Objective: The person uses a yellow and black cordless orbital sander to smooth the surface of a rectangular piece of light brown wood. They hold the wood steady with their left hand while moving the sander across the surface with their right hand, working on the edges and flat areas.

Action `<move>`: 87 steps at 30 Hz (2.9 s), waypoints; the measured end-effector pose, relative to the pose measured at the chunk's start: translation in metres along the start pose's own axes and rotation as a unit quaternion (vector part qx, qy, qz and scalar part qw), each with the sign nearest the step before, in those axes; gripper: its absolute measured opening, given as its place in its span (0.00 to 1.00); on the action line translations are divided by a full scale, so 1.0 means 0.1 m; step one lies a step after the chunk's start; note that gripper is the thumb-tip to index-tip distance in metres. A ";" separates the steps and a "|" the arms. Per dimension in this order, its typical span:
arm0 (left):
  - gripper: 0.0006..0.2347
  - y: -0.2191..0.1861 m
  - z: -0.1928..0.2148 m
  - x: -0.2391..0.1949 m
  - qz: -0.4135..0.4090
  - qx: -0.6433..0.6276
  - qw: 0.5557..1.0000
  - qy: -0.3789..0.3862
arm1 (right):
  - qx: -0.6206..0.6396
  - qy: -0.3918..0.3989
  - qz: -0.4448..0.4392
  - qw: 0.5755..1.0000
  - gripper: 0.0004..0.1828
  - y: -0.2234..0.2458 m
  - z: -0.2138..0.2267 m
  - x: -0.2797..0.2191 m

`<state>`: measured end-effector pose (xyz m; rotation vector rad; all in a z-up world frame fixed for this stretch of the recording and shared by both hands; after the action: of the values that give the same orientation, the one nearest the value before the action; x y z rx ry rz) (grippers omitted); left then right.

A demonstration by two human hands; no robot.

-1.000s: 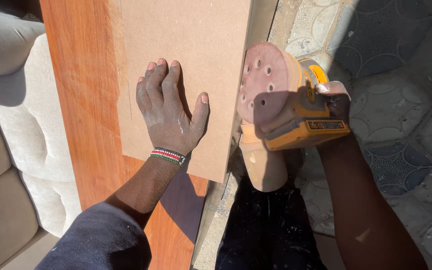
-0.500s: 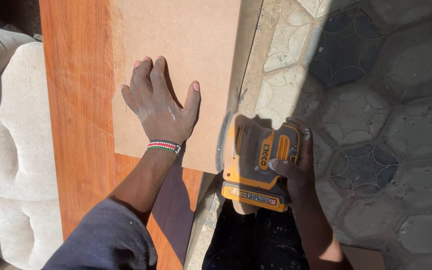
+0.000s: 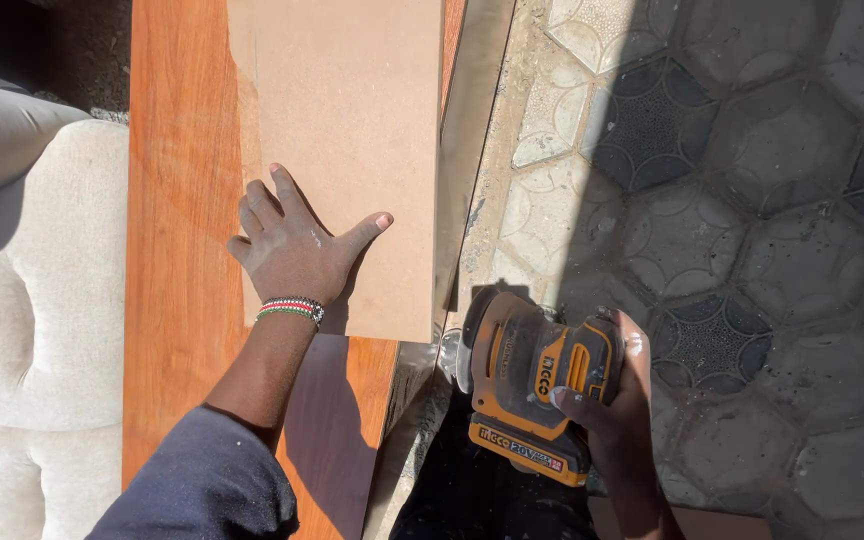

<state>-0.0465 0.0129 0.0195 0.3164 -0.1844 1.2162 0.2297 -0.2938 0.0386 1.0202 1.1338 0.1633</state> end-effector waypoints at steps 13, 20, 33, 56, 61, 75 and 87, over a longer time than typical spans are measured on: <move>0.70 0.86 -0.29 -0.81 0.398 -0.008 0.866 0.304 | -0.001 -0.058 0.054 0.997 0.67 -0.10 0.17 -0.17; 0.54 0.51 0.47 -0.37 0.494 -0.160 0.758 0.395 | -0.013 -0.064 0.071 0.995 0.63 -0.16 0.06 -0.23; 0.43 -1.22 0.46 -0.39 -0.299 -0.320 0.884 0.161 | -0.002 -0.094 0.027 0.995 0.65 -0.41 0.27 -0.25; 0.29 -0.44 -0.40 0.34 -0.069 -0.351 0.929 0.095 | -0.260 -0.023 0.205 0.943 0.62 0.13 -0.26 -0.11; 0.27 -0.37 -0.44 0.29 -0.086 -0.379 0.915 0.113 | -0.383 -0.018 0.340 0.858 0.56 0.75 -0.38 0.30; 0.30 -0.45 -0.33 0.31 -0.149 -0.317 0.930 0.107 | -0.460 -0.008 0.365 0.809 0.56 2.00 -0.64 1.00; 0.43 -0.38 -0.30 0.30 -0.141 -0.303 0.937 0.104 | -0.244 -0.041 0.177 0.953 0.62 0.04 -0.33 0.00</move>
<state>-0.0013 0.0382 -0.0048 -0.3155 -0.3084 0.8477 0.2046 -0.2721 0.0395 0.7652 0.7686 0.6504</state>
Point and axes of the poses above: each hand's wrist, its own x-axis towards the middle knuckle, its own z-axis out of the back of the hand, y = z × x, the point moved 4 cm from there along x, towards the middle knuckle, and after that the axes turned 10 degrees about -x, right-handed, at the moved point
